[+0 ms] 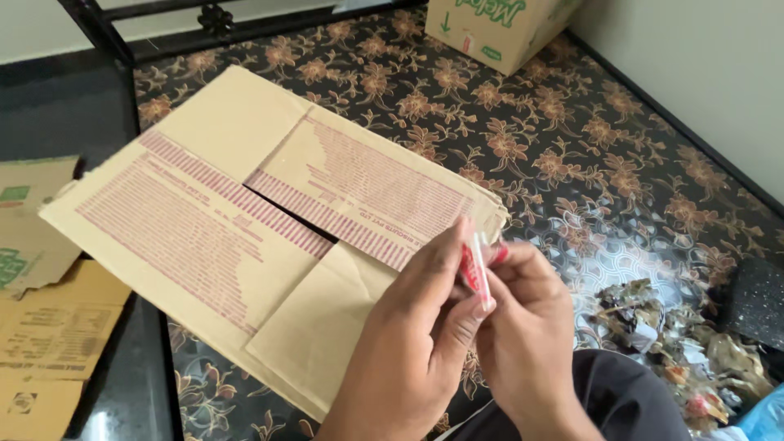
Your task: The person sits on a bed and breaks down empty cardboard boxes by hand. They peel tape from a box seam, open the flaps, tear the box apart at its corners, and press it flat on the bed, then begin peeling tape from another flattened box.
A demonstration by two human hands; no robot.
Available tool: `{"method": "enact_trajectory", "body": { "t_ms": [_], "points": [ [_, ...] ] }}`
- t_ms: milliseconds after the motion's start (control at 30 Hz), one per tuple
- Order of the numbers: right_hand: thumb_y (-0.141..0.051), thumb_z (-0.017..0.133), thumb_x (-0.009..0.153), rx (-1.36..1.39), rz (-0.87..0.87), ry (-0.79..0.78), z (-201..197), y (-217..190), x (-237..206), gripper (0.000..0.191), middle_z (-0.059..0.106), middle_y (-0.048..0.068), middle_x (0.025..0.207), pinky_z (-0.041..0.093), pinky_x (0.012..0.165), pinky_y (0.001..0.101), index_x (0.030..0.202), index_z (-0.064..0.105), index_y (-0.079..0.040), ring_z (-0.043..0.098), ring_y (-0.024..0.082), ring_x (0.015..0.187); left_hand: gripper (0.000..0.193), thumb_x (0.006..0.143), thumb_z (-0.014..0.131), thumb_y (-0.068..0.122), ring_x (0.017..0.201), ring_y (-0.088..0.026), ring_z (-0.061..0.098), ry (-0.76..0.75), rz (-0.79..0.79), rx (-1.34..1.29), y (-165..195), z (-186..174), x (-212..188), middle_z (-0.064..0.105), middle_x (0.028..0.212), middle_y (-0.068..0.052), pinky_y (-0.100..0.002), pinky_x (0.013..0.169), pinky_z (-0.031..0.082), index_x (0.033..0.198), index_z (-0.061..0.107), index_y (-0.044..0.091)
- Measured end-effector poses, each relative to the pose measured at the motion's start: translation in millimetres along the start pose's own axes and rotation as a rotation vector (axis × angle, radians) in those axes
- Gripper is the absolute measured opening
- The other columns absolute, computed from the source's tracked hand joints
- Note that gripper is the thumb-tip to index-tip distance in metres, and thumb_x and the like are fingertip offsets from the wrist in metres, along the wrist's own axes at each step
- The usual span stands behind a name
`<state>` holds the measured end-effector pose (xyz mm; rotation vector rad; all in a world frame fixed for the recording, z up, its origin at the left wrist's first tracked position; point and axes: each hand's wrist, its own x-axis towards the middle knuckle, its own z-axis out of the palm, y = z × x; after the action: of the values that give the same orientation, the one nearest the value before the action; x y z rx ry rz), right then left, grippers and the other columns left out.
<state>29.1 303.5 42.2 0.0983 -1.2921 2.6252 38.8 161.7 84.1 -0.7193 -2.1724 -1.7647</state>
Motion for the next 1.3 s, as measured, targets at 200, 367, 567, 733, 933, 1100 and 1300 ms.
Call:
{"method": "enact_trajectory", "body": {
  "t_ms": [200,367,567,733,933,1100,1300],
  "points": [
    [0.012,0.062,0.096,-0.283,-0.231,-0.058,-6,2,-8,0.012,0.062,0.012,0.123,0.054,0.098,0.0298,0.107,0.065,0.006,0.064,0.016,0.109,0.051,0.106,0.051,0.016,0.132,-0.024,0.068,0.052,-0.103,-0.184,6,1,1,0.066,0.142,-0.018,-0.032,0.105,0.054,0.154,0.042,0.003],
    [0.014,0.064,0.095,-0.558,-0.408,-0.03,2,-1,-10,0.015,0.057,0.012,0.127,0.053,0.103,0.0289,0.108,0.067,0.007,0.062,0.016,0.119,0.044,0.099,0.062,0.009,0.122,-0.027,0.068,0.076,0.059,-0.196,13,-4,2,0.066,0.133,-0.021,-0.035,0.103,0.054,0.14,0.053,-0.003],
    [0.013,0.065,0.094,-0.745,-0.392,-0.055,0,-12,-17,0.015,0.066,0.01,0.112,0.053,0.083,0.0256,0.106,0.069,0.005,0.065,0.015,0.099,0.036,0.093,0.077,0.011,0.114,-0.025,0.074,0.134,0.108,0.017,13,-4,2,0.073,0.123,-0.012,-0.034,0.098,0.058,0.127,0.068,0.003],
    [0.01,0.061,0.098,-0.192,-0.126,-0.052,-4,-18,-19,0.019,0.069,0.013,0.107,0.057,0.073,0.0301,0.116,0.063,0.005,0.068,0.018,0.09,0.026,0.093,0.074,0.006,0.106,-0.021,0.075,0.16,0.069,-0.034,11,-4,-1,0.076,0.115,-0.008,-0.031,0.091,0.061,0.119,0.074,0.006],
    [0.001,0.057,0.105,0.099,-0.005,-0.102,-8,-25,-13,0.019,0.069,0.017,0.119,0.056,0.086,0.0414,0.123,0.062,0.005,0.069,0.026,0.102,0.016,0.097,0.071,0.005,0.103,-0.016,0.075,0.189,0.036,-0.07,10,-4,0,0.077,0.112,-0.007,-0.027,0.087,0.06,0.113,0.074,0.005],
    [-0.012,0.051,0.113,0.138,0.011,-0.172,-7,-41,-7,0.026,0.067,0.022,0.126,0.048,0.114,0.0556,0.127,0.059,0.008,0.064,0.038,0.123,0.018,0.101,0.066,0.007,0.099,-0.012,0.075,0.248,-0.075,-0.134,10,-8,1,0.078,0.11,-0.008,-0.026,0.085,0.06,0.116,0.074,0.003],
    [-0.014,0.05,0.109,0.256,0.08,-0.214,-4,-46,-12,0.039,0.06,0.025,0.137,0.041,0.117,0.0545,0.14,0.052,0.01,0.058,0.04,0.133,0.034,0.094,0.069,0.007,0.106,-0.015,0.07,0.239,-0.001,-0.184,11,-4,2,0.065,0.129,-0.012,-0.026,0.086,0.06,0.128,0.063,0.001]
  ]
}}
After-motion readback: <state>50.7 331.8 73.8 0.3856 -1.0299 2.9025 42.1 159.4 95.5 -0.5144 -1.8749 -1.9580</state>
